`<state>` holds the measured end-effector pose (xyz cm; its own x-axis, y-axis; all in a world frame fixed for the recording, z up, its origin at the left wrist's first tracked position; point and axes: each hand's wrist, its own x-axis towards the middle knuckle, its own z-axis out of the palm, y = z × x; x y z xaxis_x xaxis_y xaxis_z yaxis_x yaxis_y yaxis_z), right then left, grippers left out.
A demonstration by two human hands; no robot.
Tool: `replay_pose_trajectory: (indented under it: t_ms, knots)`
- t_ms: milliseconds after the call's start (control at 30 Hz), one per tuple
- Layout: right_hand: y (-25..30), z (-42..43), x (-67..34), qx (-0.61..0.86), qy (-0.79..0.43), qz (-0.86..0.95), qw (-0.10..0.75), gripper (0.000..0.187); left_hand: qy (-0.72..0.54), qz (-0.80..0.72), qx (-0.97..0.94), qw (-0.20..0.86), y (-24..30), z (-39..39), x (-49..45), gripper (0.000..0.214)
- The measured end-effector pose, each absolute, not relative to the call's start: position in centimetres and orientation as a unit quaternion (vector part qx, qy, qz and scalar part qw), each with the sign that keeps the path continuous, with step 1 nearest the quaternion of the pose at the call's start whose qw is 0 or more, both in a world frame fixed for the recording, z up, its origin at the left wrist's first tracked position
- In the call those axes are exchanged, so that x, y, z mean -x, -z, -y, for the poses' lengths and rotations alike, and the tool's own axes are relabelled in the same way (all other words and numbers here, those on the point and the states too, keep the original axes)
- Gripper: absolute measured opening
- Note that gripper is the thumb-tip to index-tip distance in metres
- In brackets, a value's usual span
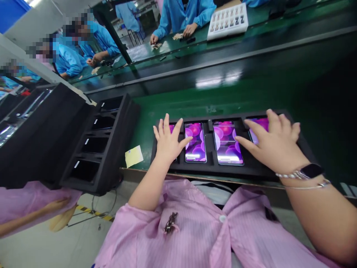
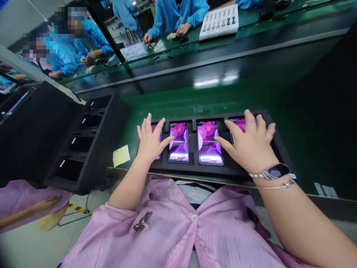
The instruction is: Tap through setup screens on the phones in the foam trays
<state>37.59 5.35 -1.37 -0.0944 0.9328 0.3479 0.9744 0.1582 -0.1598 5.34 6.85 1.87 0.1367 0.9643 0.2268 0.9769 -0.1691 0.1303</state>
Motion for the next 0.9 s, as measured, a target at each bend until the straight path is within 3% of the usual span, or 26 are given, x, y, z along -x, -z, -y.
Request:
replay_pose_trajectory:
  t_ms: [133,300,633,900]
  knots:
    - [1.1,-3.6,-36.5,0.611,0.053,0.752,0.243,0.077,0.200,0.603,0.770,0.061,-1.3,-5.5,-5.5,0.074]
    - [2.8,-2.7,-35.5,0.591,0.050,0.768,0.241,0.073,0.151,0.617,0.772,-0.004,1.0,-4.9,-6.3,0.069]
    - [3.6,-3.1,-35.6,0.625,0.047,0.754,0.197,0.078,0.103,0.637,0.763,-0.026,0.4,-5.2,-6.6,0.060]
    - [2.4,-2.4,-36.6,0.592,0.000,0.792,0.152,0.089,0.056,0.619,0.775,-0.118,-1.9,-4.1,-6.2,0.048]
